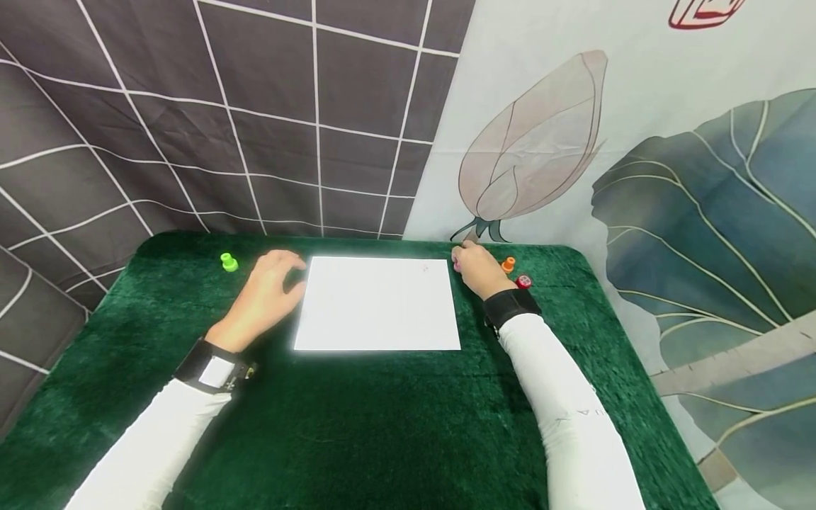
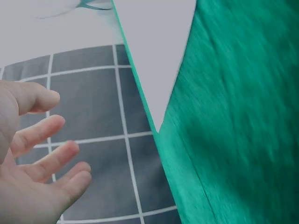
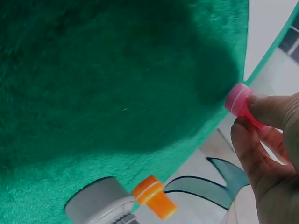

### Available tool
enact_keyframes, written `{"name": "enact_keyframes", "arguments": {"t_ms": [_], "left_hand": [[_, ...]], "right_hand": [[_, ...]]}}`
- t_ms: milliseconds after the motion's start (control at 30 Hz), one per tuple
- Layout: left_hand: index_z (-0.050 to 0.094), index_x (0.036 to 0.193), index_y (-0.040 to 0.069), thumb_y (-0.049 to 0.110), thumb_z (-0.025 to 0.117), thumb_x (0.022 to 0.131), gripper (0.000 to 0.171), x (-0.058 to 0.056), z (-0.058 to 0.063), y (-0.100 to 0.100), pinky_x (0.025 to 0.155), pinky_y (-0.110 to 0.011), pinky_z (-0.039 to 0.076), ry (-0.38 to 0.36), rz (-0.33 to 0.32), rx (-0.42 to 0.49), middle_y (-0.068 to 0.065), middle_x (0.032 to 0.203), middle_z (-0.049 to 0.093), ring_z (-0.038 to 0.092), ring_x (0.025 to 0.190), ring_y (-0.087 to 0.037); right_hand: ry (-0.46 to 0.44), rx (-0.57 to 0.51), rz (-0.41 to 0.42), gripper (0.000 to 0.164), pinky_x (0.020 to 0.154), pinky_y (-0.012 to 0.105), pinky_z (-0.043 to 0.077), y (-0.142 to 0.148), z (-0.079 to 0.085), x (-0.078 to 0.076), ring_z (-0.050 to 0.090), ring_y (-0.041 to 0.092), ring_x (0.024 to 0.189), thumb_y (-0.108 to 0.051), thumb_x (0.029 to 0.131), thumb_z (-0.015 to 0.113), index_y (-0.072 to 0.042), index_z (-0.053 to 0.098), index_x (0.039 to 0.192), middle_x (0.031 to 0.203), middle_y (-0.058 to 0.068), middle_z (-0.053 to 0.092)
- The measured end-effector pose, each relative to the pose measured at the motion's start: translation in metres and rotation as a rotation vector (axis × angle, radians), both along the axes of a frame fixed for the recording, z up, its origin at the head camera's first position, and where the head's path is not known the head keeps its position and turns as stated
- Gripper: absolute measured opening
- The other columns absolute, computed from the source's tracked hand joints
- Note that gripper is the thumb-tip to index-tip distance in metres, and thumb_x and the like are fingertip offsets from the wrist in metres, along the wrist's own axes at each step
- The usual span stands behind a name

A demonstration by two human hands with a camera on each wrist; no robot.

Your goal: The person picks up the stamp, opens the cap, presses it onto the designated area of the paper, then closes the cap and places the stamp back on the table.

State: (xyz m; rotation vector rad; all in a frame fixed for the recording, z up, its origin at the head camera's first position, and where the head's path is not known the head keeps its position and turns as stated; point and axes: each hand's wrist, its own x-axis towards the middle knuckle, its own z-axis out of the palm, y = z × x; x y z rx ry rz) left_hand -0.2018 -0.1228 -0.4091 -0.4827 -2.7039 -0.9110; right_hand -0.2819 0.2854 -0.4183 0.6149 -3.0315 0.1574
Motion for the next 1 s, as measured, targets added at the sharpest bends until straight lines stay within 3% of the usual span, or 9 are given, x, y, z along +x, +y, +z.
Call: {"name": "enact_keyframes", "arguments": {"t_ms": [300, 533, 867, 1000], "left_hand": [[0.067, 0.118, -0.002, 0.009, 0.069, 0.095, 0.025, 0.007, 0.008, 0.021, 0.105, -0.058, 0.052, 0.041, 0.062, 0.123, -0.024, 0.135, 0.051, 0.048, 0.126, -0.04], [0.068, 0.115, 0.0, 0.008, 0.069, 0.095, 0.022, 0.011, 0.011, 0.035, 0.102, -0.056, 0.055, 0.013, 0.074, 0.198, -0.021, 0.134, 0.051, 0.051, 0.125, -0.038], [0.071, 0.11, 0.001, 0.004, 0.073, 0.091, 0.02, 0.018, 0.023, 0.059, 0.103, -0.052, 0.056, 0.087, 0.007, 0.292, -0.019, 0.132, 0.058, 0.06, 0.122, -0.037], [0.071, 0.114, 0.002, 0.005, 0.074, 0.091, 0.023, 0.02, 0.026, 0.067, 0.108, -0.048, 0.054, 0.042, -0.03, 0.387, -0.015, 0.131, 0.06, 0.061, 0.123, -0.033]], "right_hand": [[0.108, -0.207, 0.059, 0.01, 0.082, 0.044, 0.062, -0.014, 0.019, 0.017, 0.063, 0.03, 0.09, 0.001, 0.093, 0.073, 0.001, 0.071, 0.103, 0.102, 0.017, 0.064], [0.107, -0.315, -0.003, 0.016, 0.082, 0.044, 0.062, -0.031, 0.03, 0.039, 0.063, 0.026, 0.091, 0.001, 0.09, 0.076, -0.006, 0.076, 0.105, 0.104, 0.011, 0.068], [0.212, -0.575, 0.081, 0.017, 0.084, 0.037, 0.065, -0.056, 0.044, 0.073, 0.07, 0.014, 0.096, -0.007, 0.088, 0.081, -0.016, 0.077, 0.102, 0.105, -0.001, 0.073], [0.239, -0.674, 0.11, 0.018, 0.082, 0.035, 0.065, -0.068, 0.051, 0.087, 0.069, 0.011, 0.096, -0.009, 0.087, 0.083, -0.016, 0.078, 0.103, 0.107, -0.003, 0.074]]}}
